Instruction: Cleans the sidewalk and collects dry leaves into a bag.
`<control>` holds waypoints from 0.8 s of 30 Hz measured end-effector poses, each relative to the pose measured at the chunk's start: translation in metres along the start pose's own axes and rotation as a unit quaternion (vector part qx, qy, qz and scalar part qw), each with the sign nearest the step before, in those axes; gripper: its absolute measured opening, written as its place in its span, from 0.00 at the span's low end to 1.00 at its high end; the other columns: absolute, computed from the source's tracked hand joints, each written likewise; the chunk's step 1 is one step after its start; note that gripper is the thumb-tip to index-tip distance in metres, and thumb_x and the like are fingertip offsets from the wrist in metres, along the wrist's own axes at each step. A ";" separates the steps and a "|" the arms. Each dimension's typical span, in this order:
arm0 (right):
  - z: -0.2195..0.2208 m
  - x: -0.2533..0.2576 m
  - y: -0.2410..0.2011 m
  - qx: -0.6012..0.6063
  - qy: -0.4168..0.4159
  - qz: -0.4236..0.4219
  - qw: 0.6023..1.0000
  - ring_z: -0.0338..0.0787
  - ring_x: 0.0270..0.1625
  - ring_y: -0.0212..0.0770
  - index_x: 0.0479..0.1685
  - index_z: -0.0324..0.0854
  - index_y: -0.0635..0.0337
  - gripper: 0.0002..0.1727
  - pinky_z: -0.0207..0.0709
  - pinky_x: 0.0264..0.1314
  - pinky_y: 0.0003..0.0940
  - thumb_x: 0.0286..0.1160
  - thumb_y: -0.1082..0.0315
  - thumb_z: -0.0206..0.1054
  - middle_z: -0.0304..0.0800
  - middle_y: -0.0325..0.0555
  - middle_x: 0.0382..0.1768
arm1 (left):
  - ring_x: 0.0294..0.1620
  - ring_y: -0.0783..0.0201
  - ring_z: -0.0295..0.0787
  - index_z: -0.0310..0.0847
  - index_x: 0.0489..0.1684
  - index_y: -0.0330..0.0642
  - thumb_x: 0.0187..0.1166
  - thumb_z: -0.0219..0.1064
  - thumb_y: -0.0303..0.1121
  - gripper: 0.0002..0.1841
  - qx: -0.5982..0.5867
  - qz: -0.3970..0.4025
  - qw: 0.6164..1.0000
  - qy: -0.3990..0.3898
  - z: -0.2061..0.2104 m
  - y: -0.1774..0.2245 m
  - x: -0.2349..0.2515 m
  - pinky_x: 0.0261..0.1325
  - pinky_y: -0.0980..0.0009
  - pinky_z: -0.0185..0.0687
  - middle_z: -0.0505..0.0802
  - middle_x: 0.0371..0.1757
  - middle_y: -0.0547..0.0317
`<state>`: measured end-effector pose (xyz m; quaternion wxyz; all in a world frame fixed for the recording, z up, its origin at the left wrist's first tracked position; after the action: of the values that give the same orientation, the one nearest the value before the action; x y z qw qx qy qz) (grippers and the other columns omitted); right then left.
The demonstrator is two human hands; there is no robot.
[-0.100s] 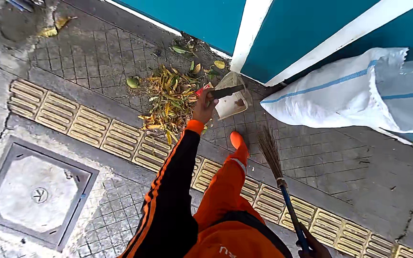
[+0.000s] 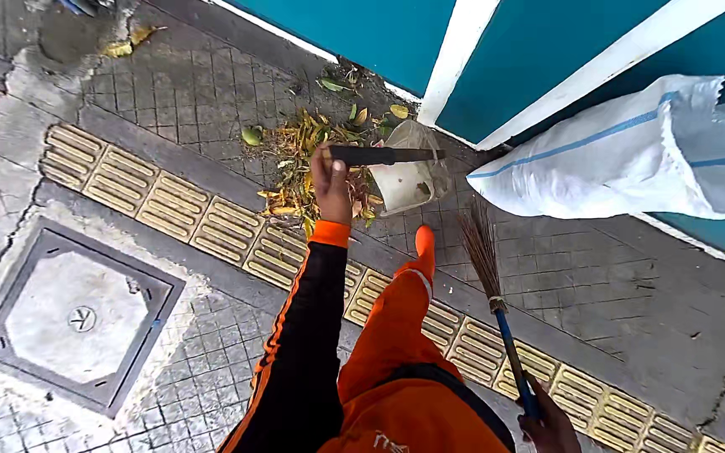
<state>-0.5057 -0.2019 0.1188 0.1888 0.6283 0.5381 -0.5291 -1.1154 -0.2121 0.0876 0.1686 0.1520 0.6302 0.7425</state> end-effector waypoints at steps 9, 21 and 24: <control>0.108 -0.019 -0.056 -0.013 -0.075 -0.058 0.995 0.70 0.12 0.36 0.93 0.60 0.53 0.35 0.70 0.12 0.34 0.85 0.66 0.63 0.80 0.46 0.23 | 0.25 0.56 0.87 0.61 0.64 0.38 0.85 0.67 0.33 0.20 -0.067 0.046 0.922 0.378 -0.240 0.142 -0.075 0.34 0.54 0.93 0.85 0.32 0.52; 0.438 0.117 -0.298 -0.478 -0.305 -0.148 0.810 0.90 0.44 0.57 0.90 0.67 0.46 0.36 0.84 0.49 0.56 0.79 0.67 0.70 0.88 0.65 0.61 | 0.35 0.72 0.88 0.76 0.44 0.41 0.56 0.73 0.19 0.18 0.245 -0.035 0.899 0.362 -0.563 0.177 -0.264 0.42 0.69 0.89 0.88 0.34 0.70; 0.449 0.211 -0.353 -0.474 -0.196 -0.151 0.845 0.89 0.34 0.53 0.88 0.70 0.42 0.38 0.86 0.38 0.52 0.74 0.66 0.75 0.90 0.62 0.53 | 0.37 0.76 0.88 0.77 0.39 0.39 0.56 0.73 0.19 0.15 0.287 -0.085 0.875 0.382 -0.596 0.188 -0.286 0.45 0.75 0.88 0.88 0.33 0.71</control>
<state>-1.0513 -0.3403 -0.1124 0.4829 0.2563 0.7635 -0.3438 -1.1309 -0.8941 0.1743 -0.0735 -0.1555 0.8412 0.5126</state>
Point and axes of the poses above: each hand's wrist, its own x-axis towards the middle knuckle, its own z-axis out of the palm, y = z × x, the point moved 7 cm from there along x, towards the middle knuckle
